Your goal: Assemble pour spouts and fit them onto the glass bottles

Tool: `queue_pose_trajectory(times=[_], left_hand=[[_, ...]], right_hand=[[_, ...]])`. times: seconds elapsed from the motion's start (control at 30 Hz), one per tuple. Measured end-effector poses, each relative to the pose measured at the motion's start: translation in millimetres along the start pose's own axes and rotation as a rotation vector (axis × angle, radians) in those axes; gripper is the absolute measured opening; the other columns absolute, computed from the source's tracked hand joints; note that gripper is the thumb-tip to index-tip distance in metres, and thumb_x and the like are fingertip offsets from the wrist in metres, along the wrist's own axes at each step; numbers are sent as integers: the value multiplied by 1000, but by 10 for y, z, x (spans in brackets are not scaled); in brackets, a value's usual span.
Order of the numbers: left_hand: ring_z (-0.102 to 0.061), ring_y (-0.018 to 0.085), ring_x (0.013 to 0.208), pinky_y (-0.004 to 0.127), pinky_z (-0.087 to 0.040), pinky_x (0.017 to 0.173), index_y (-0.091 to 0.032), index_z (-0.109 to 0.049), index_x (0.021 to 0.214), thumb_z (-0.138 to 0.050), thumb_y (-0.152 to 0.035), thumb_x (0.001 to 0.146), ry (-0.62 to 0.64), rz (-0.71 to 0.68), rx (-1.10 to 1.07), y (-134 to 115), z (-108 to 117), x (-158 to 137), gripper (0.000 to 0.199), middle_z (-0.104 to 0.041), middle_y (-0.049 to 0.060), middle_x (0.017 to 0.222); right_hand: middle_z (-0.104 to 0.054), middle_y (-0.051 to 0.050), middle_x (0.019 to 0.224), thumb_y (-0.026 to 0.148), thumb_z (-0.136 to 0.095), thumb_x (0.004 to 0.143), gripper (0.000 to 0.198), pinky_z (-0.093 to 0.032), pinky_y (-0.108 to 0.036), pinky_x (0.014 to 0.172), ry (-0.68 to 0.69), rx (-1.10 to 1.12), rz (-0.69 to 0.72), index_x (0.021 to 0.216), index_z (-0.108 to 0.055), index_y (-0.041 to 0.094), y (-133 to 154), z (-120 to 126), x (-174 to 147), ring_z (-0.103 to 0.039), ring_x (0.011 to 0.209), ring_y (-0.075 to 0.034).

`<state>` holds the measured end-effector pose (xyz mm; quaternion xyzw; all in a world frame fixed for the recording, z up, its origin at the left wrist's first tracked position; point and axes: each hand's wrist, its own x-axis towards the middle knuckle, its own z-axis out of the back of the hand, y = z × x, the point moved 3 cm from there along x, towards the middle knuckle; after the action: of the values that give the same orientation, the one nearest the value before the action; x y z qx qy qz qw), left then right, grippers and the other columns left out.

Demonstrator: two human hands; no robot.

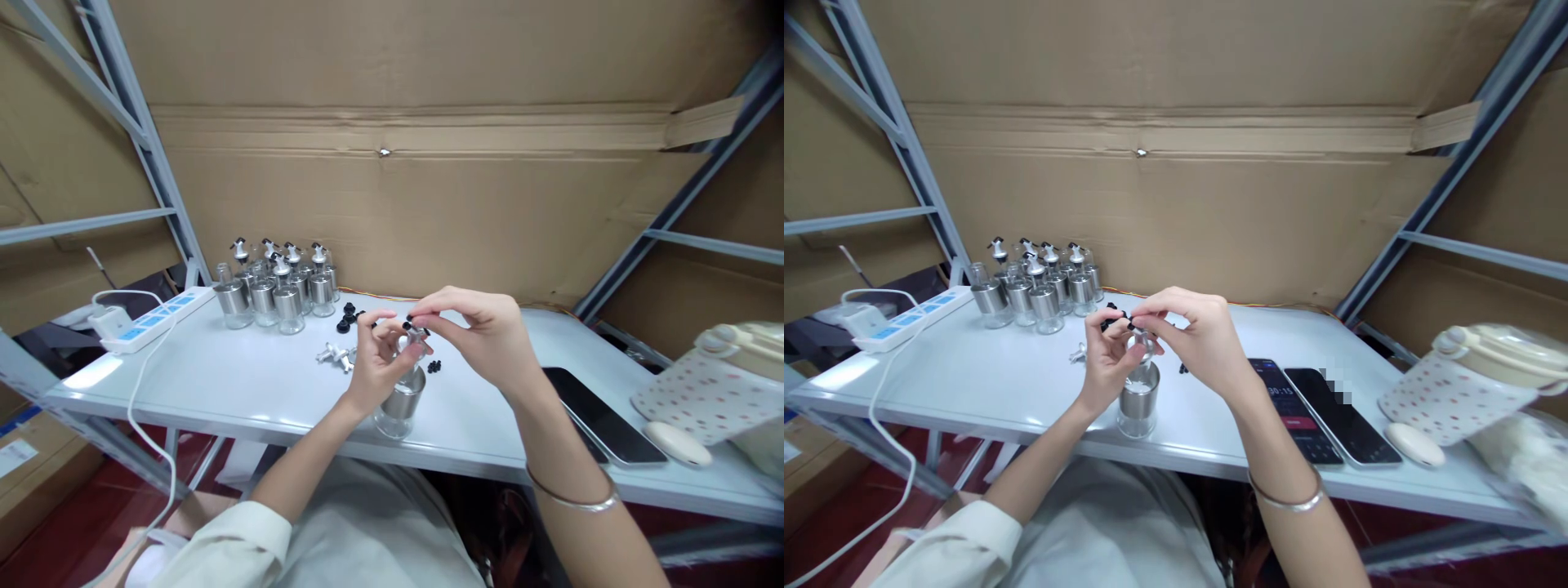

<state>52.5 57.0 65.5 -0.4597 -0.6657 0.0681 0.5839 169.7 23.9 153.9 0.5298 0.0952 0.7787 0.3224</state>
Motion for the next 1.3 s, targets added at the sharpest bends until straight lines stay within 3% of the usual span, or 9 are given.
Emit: queue_pose_trajectory(times=[0.17,0.37,0.53,0.7,0.8,0.9,1.07,1.2,1.3], left_hand=[[-67,12,72,29,-57,67,-33,-41,111,-68,-35,80,33,-46,32,-17,-12,3,42,-63,-4,86],[-67,11,76,26,-57,67,-37,-47,119,-66,-27,82,37,-184,59,14,9,-21,42,-65,-3,95],[-66,8,78,20,-54,70,-32,-55,118,-69,-25,80,5,-336,118,10,27,-27,40,-66,-3,93],[-66,8,74,19,-53,66,-30,-56,115,-69,-28,80,-7,-302,181,4,50,-17,38,-65,-2,89],[-67,11,82,21,-53,70,-29,-53,117,-70,-29,79,-21,-277,209,5,61,-15,41,-66,-1,89],[-67,12,86,22,-52,73,-28,-53,116,-69,-28,80,-36,-273,217,8,63,-18,39,-66,0,91],[-65,7,76,18,-51,67,-29,-55,115,-69,-25,80,-39,-299,206,-2,54,-21,38,-65,-2,89],[-66,10,86,21,-52,73,-30,-53,116,-67,-24,82,-7,-288,172,-4,44,-18,37,-66,0,95],[-66,9,81,20,-52,71,-29,-52,116,-69,-24,80,-19,-261,149,4,50,-22,40,-65,-2,90]], right_hand=[[-71,1,71,29,-65,81,12,-49,-25,54,54,-24,25,74,-74,25,4,-71,23,-63,61,-13],[-72,0,75,22,-64,82,13,-49,-27,57,12,51,68,86,-75,27,-44,-91,-68,-62,62,-13],[-72,-1,75,14,-65,80,16,-49,-29,61,-106,81,103,87,-75,25,-61,-129,-169,-61,64,-14],[-72,-2,77,14,-60,83,18,-49,-29,63,-130,76,45,90,-74,24,-103,-170,-208,-62,67,-14],[-73,-2,81,16,-60,83,16,-51,-28,65,-108,7,36,91,-72,22,-60,-161,-193,-64,69,-14],[-75,-2,84,16,-61,82,14,-52,-26,67,-84,-142,56,90,-71,22,39,-126,-175,-67,71,-15],[-75,-1,85,13,-54,85,19,-52,-23,67,13,-395,117,93,-70,22,228,-83,-153,-69,72,-14],[-76,0,87,17,-58,85,16,-52,-22,65,86,-396,57,93,-70,23,286,-72,-117,-70,72,-14],[-76,0,80,17,-60,82,13,-52,-21,61,84,-339,-20,87,-71,23,263,-46,-74,-71,69,-15]])
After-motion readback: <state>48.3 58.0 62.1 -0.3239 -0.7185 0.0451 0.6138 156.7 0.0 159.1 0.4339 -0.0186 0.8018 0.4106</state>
